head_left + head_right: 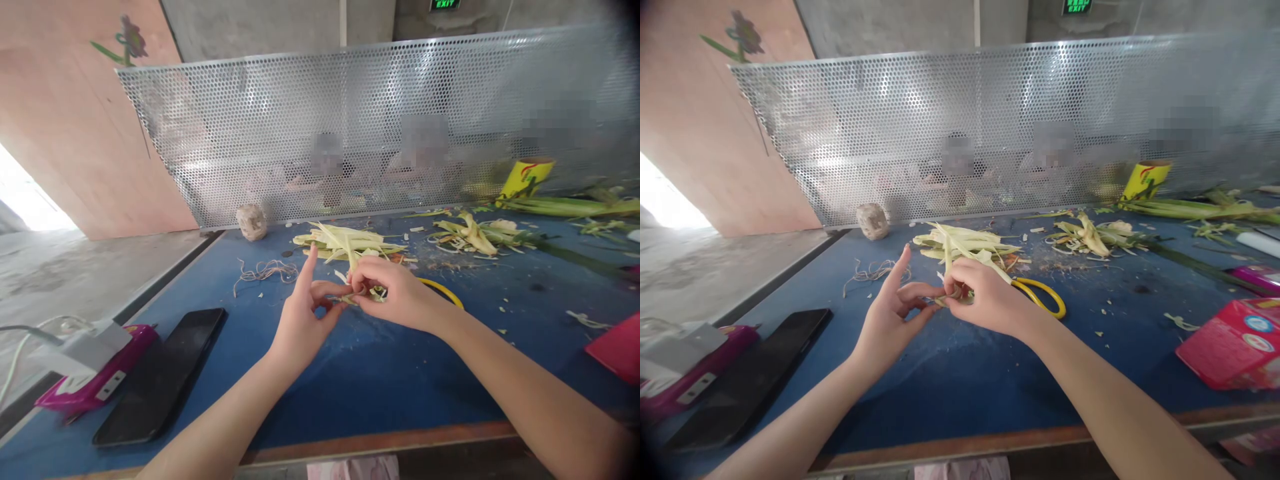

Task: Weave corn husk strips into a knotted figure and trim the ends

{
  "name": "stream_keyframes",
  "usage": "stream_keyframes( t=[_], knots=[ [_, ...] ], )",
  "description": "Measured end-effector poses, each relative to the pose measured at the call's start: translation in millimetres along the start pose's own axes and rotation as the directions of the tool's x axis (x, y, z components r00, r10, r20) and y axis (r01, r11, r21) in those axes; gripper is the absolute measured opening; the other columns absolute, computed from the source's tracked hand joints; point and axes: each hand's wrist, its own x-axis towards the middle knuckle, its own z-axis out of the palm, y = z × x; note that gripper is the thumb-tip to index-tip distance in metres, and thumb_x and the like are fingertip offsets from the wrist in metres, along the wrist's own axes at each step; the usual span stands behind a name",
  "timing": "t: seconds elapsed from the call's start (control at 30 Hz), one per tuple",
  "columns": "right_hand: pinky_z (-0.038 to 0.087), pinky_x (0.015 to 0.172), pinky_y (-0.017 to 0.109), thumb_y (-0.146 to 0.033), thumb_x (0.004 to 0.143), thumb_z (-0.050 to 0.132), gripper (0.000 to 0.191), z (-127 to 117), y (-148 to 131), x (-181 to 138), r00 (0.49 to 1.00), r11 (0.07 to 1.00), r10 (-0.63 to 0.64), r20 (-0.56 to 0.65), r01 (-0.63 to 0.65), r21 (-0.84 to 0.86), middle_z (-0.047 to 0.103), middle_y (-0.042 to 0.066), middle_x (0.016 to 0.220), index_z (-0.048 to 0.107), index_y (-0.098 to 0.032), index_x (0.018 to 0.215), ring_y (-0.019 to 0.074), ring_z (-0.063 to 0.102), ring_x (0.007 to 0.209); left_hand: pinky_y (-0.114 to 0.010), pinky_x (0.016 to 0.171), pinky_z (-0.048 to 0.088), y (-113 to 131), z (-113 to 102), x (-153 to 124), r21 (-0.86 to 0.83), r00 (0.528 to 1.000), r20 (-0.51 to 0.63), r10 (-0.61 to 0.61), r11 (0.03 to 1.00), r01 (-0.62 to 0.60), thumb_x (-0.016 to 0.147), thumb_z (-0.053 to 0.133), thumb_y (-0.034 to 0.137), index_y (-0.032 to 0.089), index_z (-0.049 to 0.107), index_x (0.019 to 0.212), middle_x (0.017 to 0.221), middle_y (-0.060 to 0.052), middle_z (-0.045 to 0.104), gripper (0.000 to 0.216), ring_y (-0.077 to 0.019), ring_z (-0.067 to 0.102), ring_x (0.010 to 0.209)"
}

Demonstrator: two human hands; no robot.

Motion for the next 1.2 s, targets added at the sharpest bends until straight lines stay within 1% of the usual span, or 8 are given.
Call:
stream_keyframes(
  t=[0.13,0.3,0.4,0.47,0.57,0.73,0.93,1.2],
  knots=[
    [0.046,0.066,0.026,-0.017,0.077,0.053,0.014,2,0,-2,0.994,0.973,0.100,0.048,-0.108,0.205,0.053,0.000,0.083,0.046,-0.022,0.088,0.0118,0.054,0.074,-0.032,0.068,0.050,4,0,-1,-0.036,0.999,-0.028,-0.026,0.999,0.025,0.073,0.058,0.010,0.022,0.008,0.140,0.087,-0.005,0.069,0.084,-0.0166,0.062,0.078],
    [0.048,0.070,0.028,-0.020,0.074,0.062,0.054,4,1,-3,0.982,0.913,0.136,0.128,-0.175,0.369,0.056,0.001,0.096,0.035,-0.029,0.120,0.0124,0.056,0.079,-0.030,0.065,0.051,8,2,-1,-0.129,0.996,-0.082,-0.026,0.992,0.015,0.072,0.058,0.008,0.025,-0.001,0.140,0.090,-0.005,0.066,0.092,-0.0141,0.060,0.073],
    [0.048,0.068,0.027,-0.019,0.074,0.062,0.063,4,2,-2,0.976,0.903,0.138,0.166,-0.193,0.385,0.057,0.002,0.095,0.030,-0.029,0.127,0.0120,0.056,0.078,-0.027,0.060,0.051,10,2,-1,-0.181,0.990,-0.138,-0.025,0.984,-0.001,0.069,0.062,0.009,0.032,-0.007,0.138,0.106,-0.007,0.057,0.100,-0.0113,0.059,0.068],
    [0.047,0.067,0.026,-0.017,0.075,0.061,0.063,4,1,-1,0.974,0.896,0.140,0.181,-0.202,0.396,0.057,0.001,0.091,0.030,-0.028,0.128,0.0104,0.055,0.074,-0.026,0.058,0.051,11,3,-1,-0.198,0.983,-0.181,-0.034,0.980,-0.003,0.067,0.064,0.009,0.036,-0.011,0.136,0.112,-0.008,0.052,0.106,-0.0096,0.059,0.064],
    [0.047,0.063,0.024,-0.015,0.074,0.061,0.059,5,0,-1,0.978,0.895,0.139,0.158,-0.193,0.403,0.053,0.000,0.088,0.034,-0.028,0.126,0.0088,0.053,0.070,-0.026,0.058,0.051,14,3,0,-0.227,0.977,-0.204,-0.066,0.974,0.018,0.064,0.068,0.010,0.038,-0.014,0.135,0.110,-0.006,0.050,0.111,-0.0089,0.060,0.061],
    [0.046,0.061,0.023,-0.015,0.073,0.061,0.058,4,-3,-2,0.986,0.898,0.135,0.096,-0.162,0.408,0.050,0.000,0.088,0.038,-0.029,0.124,0.0085,0.051,0.070,-0.024,0.054,0.049,15,3,1,-0.271,0.975,-0.177,-0.136,0.959,0.084,0.064,0.068,0.010,0.038,-0.009,0.136,0.111,-0.006,0.049,0.109,-0.0078,0.059,0.060],
    [0.047,0.069,0.024,-0.011,0.077,0.054,0.048,5,-5,0,0.989,0.834,0.123,0.080,-0.147,0.532,0.050,-0.001,0.084,0.040,-0.027,0.120,0.0089,0.053,0.076,-0.018,0.044,0.044,11,1,4,-0.411,0.977,-0.121,-0.174,0.905,0.110,0.062,0.069,0.008,0.038,-0.003,0.136,0.114,-0.007,0.049,0.108,-0.0068,0.057,0.062],
    [0.046,0.056,0.020,-0.010,0.077,0.052,0.043,12,-12,1,0.978,0.803,0.206,0.014,-0.177,0.569,0.053,-0.001,0.083,0.042,-0.026,0.116,0.0066,0.050,0.062,-0.017,0.046,0.044,8,4,4,-0.441,0.966,-0.149,-0.214,0.888,0.129,0.061,0.069,0.007,0.038,-0.002,0.136,0.105,-0.004,0.053,0.108,-0.0052,0.055,0.059]
  ],
)
